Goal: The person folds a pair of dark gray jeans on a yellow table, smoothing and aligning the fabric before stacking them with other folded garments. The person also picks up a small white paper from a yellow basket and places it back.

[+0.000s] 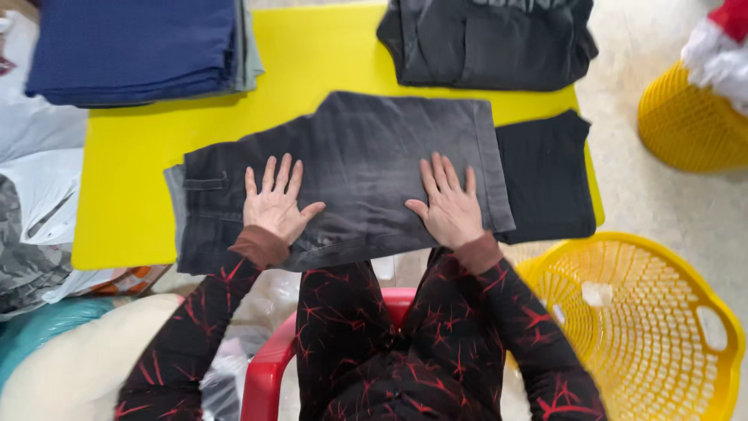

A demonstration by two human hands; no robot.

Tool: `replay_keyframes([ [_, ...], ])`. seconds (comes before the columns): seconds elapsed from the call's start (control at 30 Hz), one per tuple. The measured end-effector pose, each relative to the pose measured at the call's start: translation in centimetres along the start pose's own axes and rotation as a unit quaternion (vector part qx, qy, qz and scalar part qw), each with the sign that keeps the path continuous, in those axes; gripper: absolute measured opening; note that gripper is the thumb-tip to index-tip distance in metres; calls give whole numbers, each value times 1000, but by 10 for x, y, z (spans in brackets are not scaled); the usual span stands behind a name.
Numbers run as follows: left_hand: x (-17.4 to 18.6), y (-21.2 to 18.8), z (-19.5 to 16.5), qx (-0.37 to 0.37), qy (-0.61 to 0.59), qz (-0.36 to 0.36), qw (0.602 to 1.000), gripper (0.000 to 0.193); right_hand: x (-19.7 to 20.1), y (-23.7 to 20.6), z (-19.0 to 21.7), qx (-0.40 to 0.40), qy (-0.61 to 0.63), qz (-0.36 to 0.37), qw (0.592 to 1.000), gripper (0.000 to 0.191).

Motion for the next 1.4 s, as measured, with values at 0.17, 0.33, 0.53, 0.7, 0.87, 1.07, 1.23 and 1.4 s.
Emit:
replay_keyframes([
  [0.17,-12,22,-64,-5,26,-27,999,72,-25,25,29,-17,79,60,995,66],
  [0.33,-38,35,-88,5,-134,-45,990,75,-41,30,42,57,102,47,992,71],
  [0.53,-35,31,-71,47,-126,-8,991,78,-33,33,24,-59,52,44,996,71],
  [0.7,-28,32,-76,47,-125,-7,991,82,-33,32,36,-45,36,43,997,68],
  [0.87,-16,29,-69,47,-156,57,985,104,-19,-3,-6,-59,-8,-19,998,73],
  [1.07,-6,30,-128,-9,-73,25,997,94,-43,10,-19,-9,14,78,997,70],
  [1.23,-27,3,-166,-110,-162,-24,980,93,-23,5,-40,0,10,39,999,86],
  [1.4,-29,-1,-156,-113,-148,-6,982,88,-23,33,-47,-111,-112,81,984,78],
])
Point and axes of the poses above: each hand's wrist, its own y-axis towards the middle knuckle, its own x-axis out of the back of the hand, z = x × y, the point moved 4 cm from there along y, towards the middle knuckle, and after that the axes turned 2 degrees about -z, right-handed, at the moved point
